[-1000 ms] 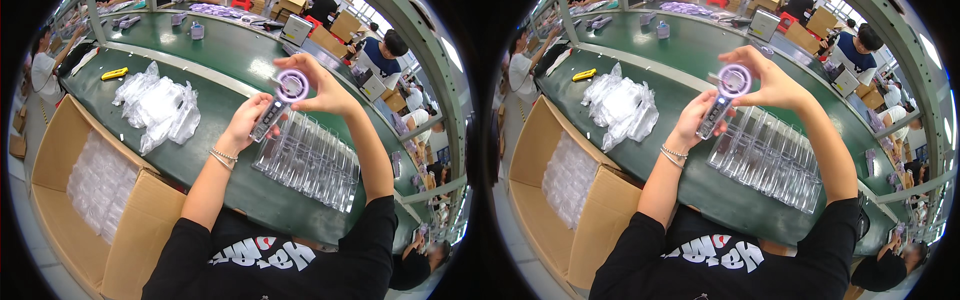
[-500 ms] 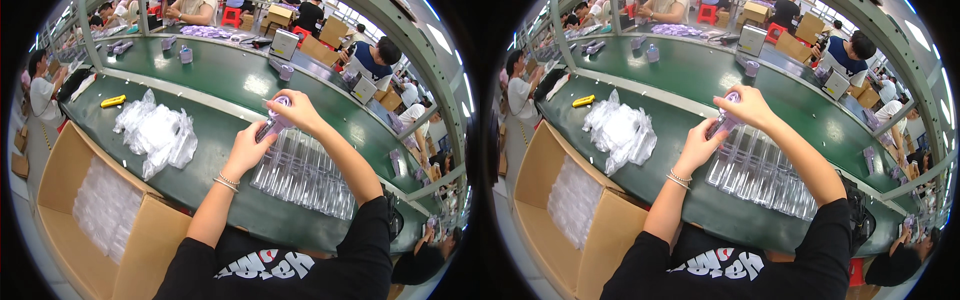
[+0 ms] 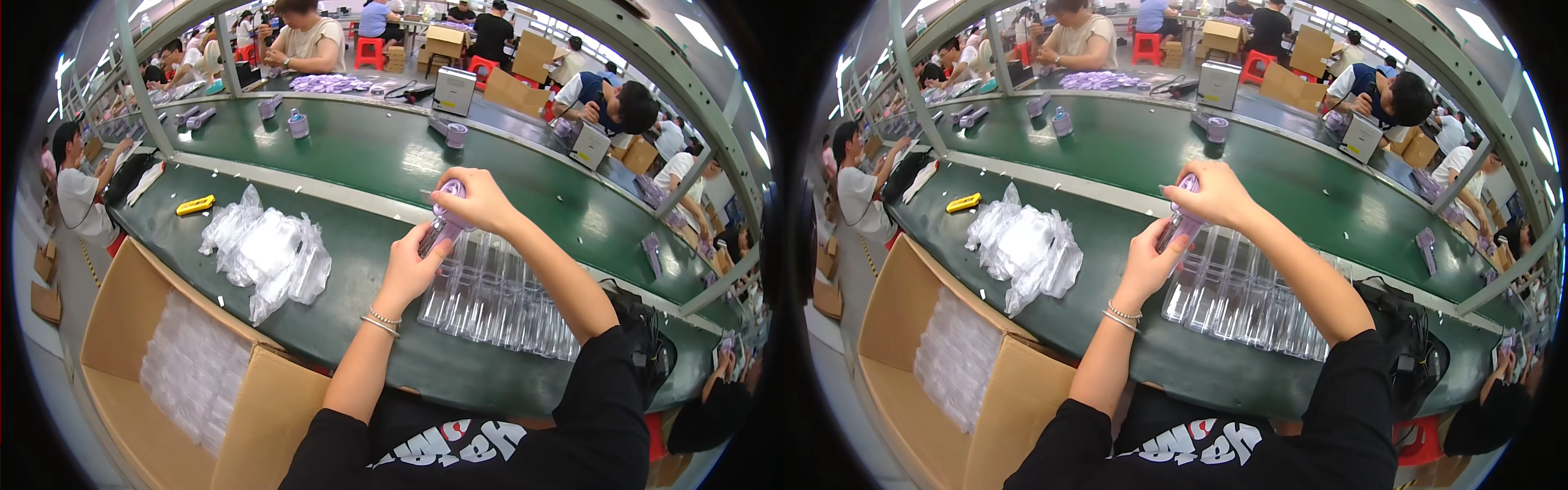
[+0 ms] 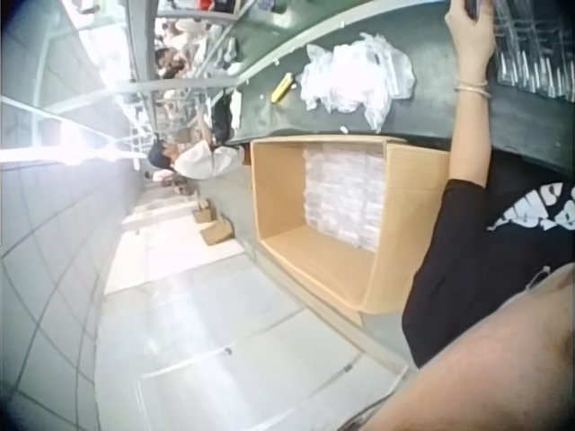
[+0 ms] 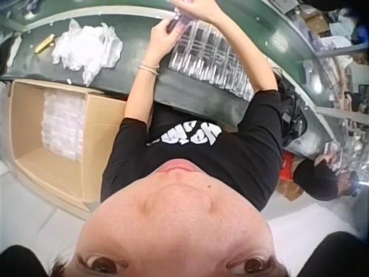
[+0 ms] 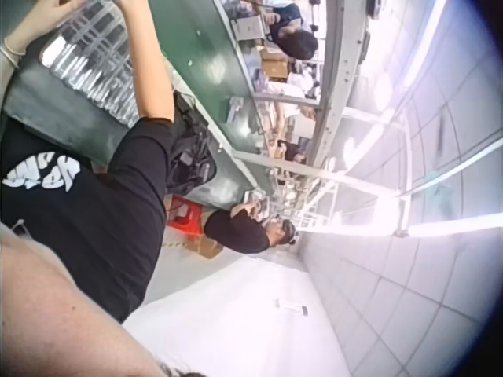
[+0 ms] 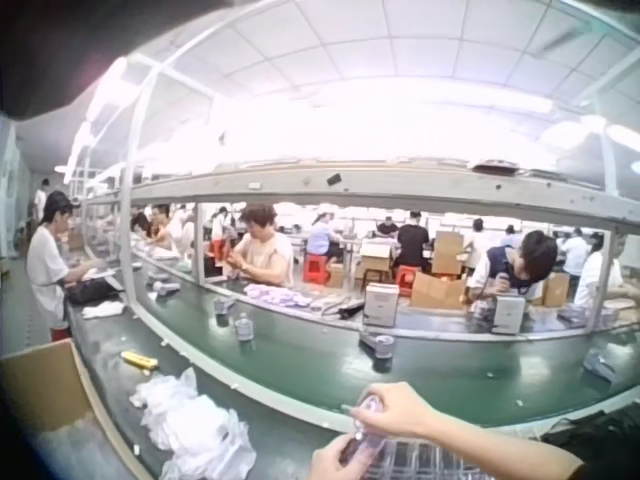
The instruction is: Assemble electronic components into plastic housings and package them on an assembly line.
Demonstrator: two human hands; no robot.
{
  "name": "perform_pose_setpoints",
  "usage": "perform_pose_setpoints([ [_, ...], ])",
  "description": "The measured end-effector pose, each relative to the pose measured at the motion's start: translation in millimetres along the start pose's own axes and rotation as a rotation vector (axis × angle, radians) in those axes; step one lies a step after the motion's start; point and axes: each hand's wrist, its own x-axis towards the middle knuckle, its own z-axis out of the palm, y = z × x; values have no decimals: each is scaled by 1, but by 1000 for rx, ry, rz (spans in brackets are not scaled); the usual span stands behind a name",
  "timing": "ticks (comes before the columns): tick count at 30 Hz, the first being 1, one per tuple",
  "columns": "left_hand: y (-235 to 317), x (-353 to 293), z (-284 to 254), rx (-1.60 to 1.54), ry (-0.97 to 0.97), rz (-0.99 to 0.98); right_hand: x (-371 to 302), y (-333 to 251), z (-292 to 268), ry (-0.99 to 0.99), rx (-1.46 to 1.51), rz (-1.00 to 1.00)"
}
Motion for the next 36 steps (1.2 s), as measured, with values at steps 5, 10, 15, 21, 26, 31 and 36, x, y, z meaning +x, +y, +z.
perform_pose_setpoints([
  [5, -4, -1, -3, 24, -22, -12, -5, -6, 0, 28, -84, 6],
  [10, -2, -3, -3, -11, -10, 9, -11, -11, 1, 67, -105, 32],
  [15, -3, -1, -15, -35, -153, -38, -29, -20, -1, 140, -84, 100],
  [21, 6, -8, -5, -152, -163, 5, -49, -39, -14, 224, -70, 125],
  [26, 12, -15, 13, -116, -133, 38, -43, -21, -21, 156, 28, 90],
  [31, 3, -17, 11, 1, -84, 72, -50, -34, -10, 229, -60, 102],
  [36, 5, -16, 1, -50, -162, 179, -58, -60, -8, 235, -182, 73],
])
